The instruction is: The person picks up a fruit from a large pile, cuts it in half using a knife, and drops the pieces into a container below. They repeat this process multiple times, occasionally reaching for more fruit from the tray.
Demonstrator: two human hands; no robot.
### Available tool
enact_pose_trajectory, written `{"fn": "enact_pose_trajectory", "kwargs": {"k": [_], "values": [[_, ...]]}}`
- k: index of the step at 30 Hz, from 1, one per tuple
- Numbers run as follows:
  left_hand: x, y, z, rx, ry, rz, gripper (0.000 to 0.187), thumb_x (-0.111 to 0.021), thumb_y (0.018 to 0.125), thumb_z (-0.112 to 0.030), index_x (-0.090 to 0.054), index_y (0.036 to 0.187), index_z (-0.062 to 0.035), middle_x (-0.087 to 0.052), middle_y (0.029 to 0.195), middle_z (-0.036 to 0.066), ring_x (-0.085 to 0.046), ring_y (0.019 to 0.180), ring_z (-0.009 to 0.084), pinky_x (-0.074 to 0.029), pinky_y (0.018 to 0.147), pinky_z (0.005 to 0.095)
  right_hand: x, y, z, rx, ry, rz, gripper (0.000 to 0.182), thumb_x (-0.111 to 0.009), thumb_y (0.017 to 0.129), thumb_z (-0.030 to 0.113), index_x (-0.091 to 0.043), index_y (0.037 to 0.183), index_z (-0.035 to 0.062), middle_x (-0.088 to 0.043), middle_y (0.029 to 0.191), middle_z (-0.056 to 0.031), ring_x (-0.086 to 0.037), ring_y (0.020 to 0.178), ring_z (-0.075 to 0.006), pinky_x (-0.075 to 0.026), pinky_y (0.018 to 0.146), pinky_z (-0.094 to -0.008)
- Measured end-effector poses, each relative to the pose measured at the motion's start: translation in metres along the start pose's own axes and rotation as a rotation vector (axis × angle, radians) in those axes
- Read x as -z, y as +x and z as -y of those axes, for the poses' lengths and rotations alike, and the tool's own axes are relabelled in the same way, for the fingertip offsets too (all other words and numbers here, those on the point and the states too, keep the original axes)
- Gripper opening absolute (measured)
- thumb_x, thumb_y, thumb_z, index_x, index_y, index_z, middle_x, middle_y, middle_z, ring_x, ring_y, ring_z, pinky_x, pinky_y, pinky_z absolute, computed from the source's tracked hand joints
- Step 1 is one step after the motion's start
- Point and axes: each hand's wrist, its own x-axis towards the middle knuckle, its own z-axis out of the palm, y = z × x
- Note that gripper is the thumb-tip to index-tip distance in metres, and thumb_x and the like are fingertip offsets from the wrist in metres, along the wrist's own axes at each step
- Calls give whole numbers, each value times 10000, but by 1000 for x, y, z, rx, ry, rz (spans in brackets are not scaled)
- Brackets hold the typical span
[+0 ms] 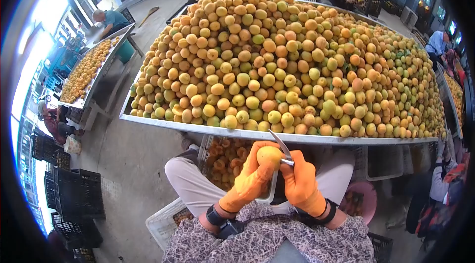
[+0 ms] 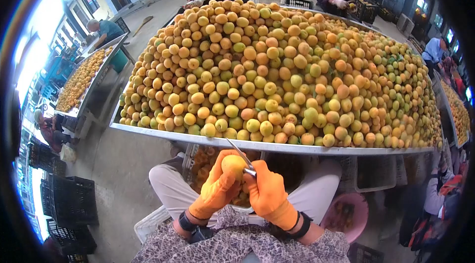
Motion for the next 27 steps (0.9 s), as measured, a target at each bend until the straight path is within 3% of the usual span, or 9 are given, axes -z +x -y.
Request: {"fn": "enact_pose_trajectory", "kwargs": {"k": [5,7,9,11,14,18,20,22,27], "values": [[11,19,2,-73,136,15,642,-684,852,-527,-449,1239,-72,-525,954,8,-493,802,79,-434,686,231,9,11,-8,-34,-71,6,159,-573,936,159,-507,1005,32,-593,700,-232,-596,661,-444,-440,526,-462],[14,23,-5,-44,406,101,653,-709,841,-503,-450,1236,-52,-545,1049,51,-512,974,136,-456,837,289,30,16,-8,-284,7,244,187,-563,946,207,-511,995,33,-589,708,-245,-595,690,-451,-437,556,-479],[25,32,5,-212,820,-88,580,-697,872,-437,-464,1233,-47,-568,1015,63,-541,951,143,-466,847,292,64,16,-2,-333,19,359,197,-546,961,225,-531,977,30,-563,652,-215,-577,603,-400,-421,533,-414],[39,43,-18,-142,402,-149,559,-681,889,-422,-468,1239,-41,-571,982,76,-551,923,150,-468,847,302,90,-5,-10,-431,39,244,182,-522,969,200,-551,987,21,-526,609,-164,-520,519,-260,-398,511,-369],[35,43,-23,-122,49,57,589,-666,885,-467,-468,1246,-47,-561,970,92,-539,881,168,-457,778,296,87,-22,-38,-454,-57,-343,219,-531,965,219,-573,1024,12,-447,578,-54,-425,529,-127,-358,496,-302],[6,42,-15,-2,-391,241,617,-648,879,-505,-459,1263,-60,-550,970,90,-512,862,186,-429,748,311,64,-31,-9,-367,107,-172,248,-538,960,239,-576,1057,14,-493,617,-62,-441,560,-125,-371,516,-290],[5,41,-12,97,-527,289,638,-638,877,-519,-444,1273,-58,-545,968,94,-500,866,211,-422,770,357,56,-30,8,-333,179,-78,204,-554,954,183,-558,1069,15,-535,654,-93,-530,573,-202,-419,542,-319],[6,41,-7,56,-469,295,660,-635,873,-531,-437,1278,-50,-545,975,94,-505,881,214,-420,796,359,54,-27,20,-274,116,12,174,-593,939,143,-549,1056,21,-575,693,-140,-589,603,-321,-462,563,-349],[-7,36,-10,-46,-295,299,734,-623,862,-569,-410,1301,-20,-552,1013,100,-525,959,225,-399,903,359,41,-25,25,-287,140,90,192,-607,933,150,-547,1066,26,-606,746,-157,-619,635,-342,-484,574,-351]]}}
